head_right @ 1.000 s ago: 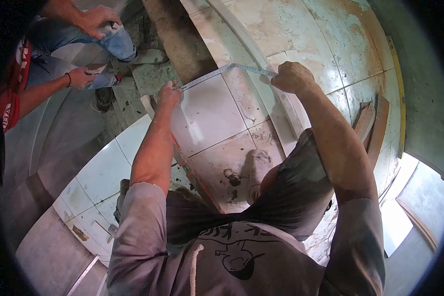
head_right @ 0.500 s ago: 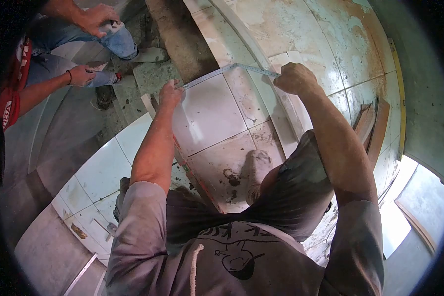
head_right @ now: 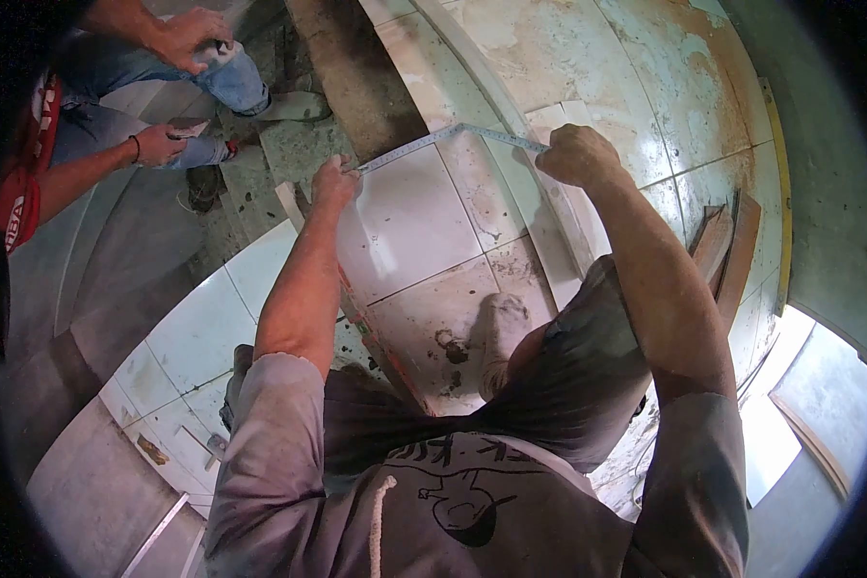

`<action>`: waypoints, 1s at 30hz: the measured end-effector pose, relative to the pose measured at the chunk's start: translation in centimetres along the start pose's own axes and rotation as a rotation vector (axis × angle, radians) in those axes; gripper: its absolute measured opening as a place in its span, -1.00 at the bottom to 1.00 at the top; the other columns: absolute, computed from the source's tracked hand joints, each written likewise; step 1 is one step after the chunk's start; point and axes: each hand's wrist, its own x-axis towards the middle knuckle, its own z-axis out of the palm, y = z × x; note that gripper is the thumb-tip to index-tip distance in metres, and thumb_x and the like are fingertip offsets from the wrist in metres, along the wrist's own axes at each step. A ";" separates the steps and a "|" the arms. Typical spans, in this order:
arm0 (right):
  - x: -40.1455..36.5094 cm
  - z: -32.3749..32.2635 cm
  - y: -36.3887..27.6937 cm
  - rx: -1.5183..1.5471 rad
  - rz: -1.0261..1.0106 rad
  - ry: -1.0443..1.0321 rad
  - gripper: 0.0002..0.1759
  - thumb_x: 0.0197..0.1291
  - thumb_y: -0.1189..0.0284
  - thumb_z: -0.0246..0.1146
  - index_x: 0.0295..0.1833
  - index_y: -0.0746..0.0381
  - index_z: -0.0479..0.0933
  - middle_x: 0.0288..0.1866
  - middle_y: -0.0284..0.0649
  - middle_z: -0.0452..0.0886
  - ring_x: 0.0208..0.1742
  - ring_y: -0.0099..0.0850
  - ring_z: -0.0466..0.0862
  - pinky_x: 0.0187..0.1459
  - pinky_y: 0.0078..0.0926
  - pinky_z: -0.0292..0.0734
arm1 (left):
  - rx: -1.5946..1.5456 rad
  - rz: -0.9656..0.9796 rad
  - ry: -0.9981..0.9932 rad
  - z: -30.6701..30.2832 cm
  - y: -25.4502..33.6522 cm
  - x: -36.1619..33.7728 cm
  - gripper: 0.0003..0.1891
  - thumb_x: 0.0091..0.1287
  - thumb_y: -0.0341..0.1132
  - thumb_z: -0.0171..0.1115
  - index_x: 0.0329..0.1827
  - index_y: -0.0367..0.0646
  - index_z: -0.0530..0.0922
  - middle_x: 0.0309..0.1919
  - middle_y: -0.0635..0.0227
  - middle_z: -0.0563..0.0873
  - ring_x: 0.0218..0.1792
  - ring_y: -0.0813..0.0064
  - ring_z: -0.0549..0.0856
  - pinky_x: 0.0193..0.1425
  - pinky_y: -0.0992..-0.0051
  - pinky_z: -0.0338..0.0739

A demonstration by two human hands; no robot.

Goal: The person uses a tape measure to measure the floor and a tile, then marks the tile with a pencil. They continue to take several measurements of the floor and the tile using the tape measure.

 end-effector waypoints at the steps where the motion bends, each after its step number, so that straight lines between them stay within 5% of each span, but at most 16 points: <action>1: 0.0 0.0 0.0 0.013 0.003 0.004 -0.58 0.04 0.18 0.12 -0.04 0.16 0.57 0.05 -0.21 0.56 0.12 -0.27 0.53 0.09 -0.32 0.45 | -0.016 -0.003 -0.003 0.0 0.0 0.0 -0.56 0.13 -0.32 0.16 0.13 -0.10 0.48 -0.13 0.22 0.69 -0.03 0.28 0.65 0.10 0.37 0.49; 30: 0.3 0.6 0.3 -0.001 -0.042 0.083 -0.59 -0.01 0.21 0.14 -0.09 0.21 0.58 -0.07 -0.10 0.60 0.01 -0.20 0.57 0.02 -0.28 0.47 | -0.020 0.038 0.031 0.7 -0.5 0.3 -0.61 0.12 -0.33 0.15 0.07 -0.13 0.52 -0.16 0.18 0.69 -0.06 0.25 0.65 0.07 0.35 0.50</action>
